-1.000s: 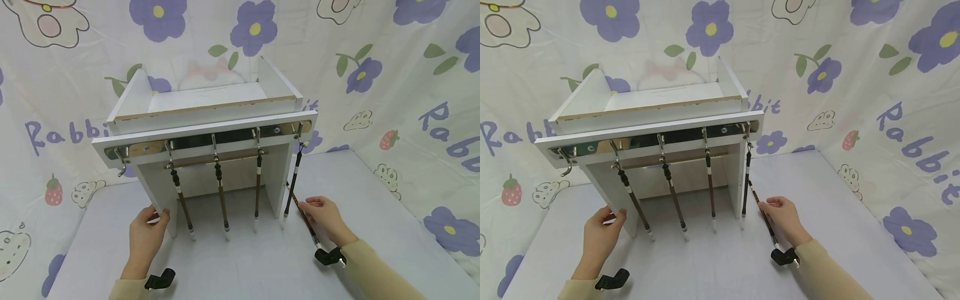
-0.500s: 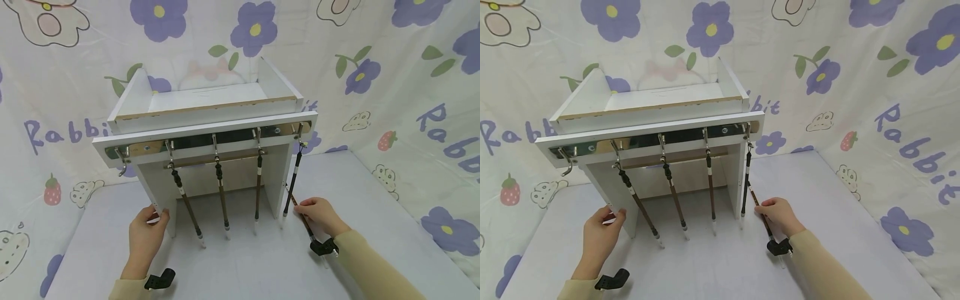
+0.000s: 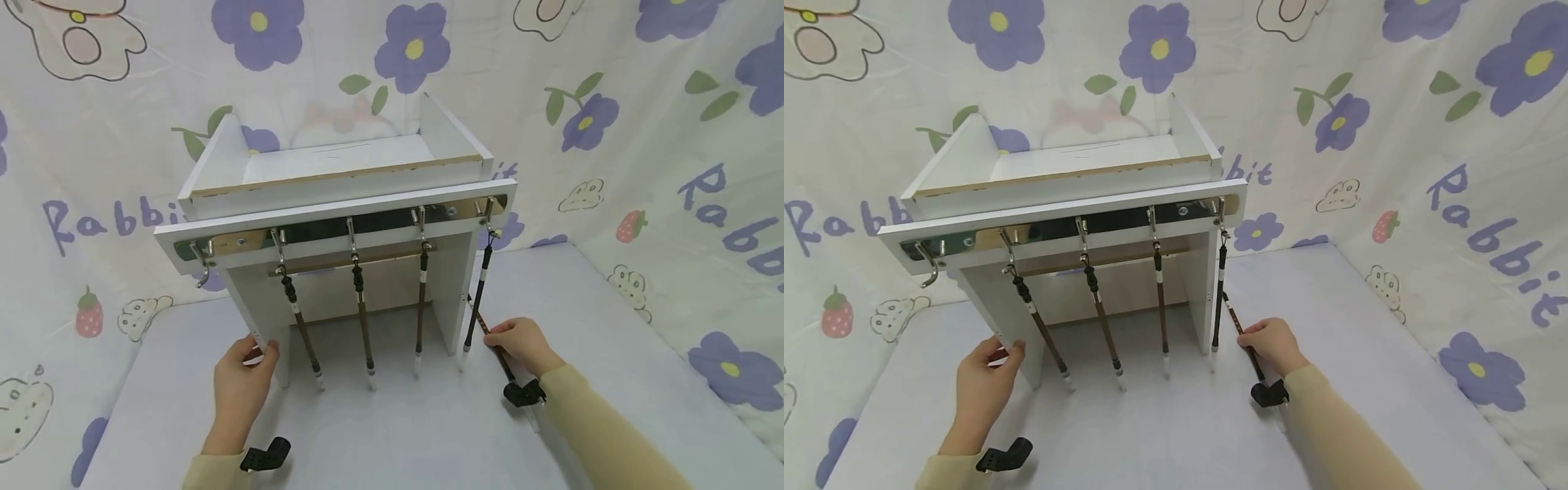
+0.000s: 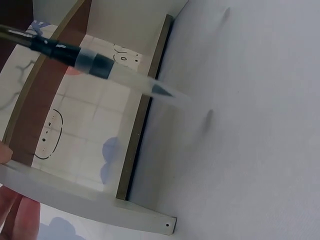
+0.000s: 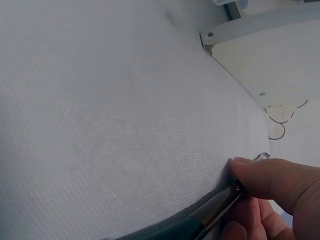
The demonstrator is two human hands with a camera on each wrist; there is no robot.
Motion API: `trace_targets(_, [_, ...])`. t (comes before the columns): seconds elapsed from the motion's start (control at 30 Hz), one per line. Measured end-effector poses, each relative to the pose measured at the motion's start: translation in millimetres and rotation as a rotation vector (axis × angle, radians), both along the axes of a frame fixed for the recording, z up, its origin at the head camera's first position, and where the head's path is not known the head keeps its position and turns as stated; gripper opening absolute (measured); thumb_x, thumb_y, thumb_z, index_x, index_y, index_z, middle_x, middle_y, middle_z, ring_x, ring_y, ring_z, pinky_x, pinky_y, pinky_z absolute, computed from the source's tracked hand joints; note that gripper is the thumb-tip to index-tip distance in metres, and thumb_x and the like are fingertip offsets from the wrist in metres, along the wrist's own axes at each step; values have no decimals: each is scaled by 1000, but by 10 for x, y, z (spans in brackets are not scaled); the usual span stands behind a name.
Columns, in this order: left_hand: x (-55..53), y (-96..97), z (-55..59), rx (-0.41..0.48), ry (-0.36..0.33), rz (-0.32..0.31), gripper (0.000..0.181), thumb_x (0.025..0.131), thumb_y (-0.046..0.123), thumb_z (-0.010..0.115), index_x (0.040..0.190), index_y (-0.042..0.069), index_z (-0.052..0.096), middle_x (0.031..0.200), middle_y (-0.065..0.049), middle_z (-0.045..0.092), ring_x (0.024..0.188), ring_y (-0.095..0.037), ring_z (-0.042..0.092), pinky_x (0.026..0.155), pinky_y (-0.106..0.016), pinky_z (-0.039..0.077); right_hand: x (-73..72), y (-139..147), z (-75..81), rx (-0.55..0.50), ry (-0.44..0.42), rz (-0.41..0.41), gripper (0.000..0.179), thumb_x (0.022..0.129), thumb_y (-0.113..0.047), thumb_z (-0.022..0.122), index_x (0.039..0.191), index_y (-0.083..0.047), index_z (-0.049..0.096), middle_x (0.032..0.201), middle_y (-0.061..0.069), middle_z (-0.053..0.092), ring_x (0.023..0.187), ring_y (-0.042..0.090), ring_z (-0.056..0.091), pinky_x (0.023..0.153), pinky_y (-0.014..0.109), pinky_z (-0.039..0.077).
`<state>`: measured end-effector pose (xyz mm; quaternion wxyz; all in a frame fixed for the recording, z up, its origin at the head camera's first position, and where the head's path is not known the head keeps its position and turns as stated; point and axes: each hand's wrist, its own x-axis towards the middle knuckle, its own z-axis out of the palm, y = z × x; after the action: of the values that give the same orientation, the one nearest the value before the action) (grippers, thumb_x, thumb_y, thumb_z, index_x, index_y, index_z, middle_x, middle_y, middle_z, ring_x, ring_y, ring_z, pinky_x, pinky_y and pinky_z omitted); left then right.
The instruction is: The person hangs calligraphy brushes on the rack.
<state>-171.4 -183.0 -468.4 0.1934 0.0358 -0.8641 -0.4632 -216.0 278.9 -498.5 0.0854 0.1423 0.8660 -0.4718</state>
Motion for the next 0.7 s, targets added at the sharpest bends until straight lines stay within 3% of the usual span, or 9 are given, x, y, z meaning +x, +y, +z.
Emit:
trace_targets(0.47, [-9,-20,11,13,-28,-9,37,94,29,63,125,8,65,113,-10,66,97,-27,65,68,-34,58,-70,41,11,-32,-61,-35,25,80,-17,77,96,0,69,85,6,64,75,17,57,65,27,48])
trace_targets(0.7, [-26,-11,-10,15,-33,-6,37,94,31,62,124,9,65,113,-10,66,96,-28,65,70,-39,58,-83,72,21,-37,-94,-37,29,81,-20,77,101,-1,68,89,7,61,77,20,55,65,28,47])
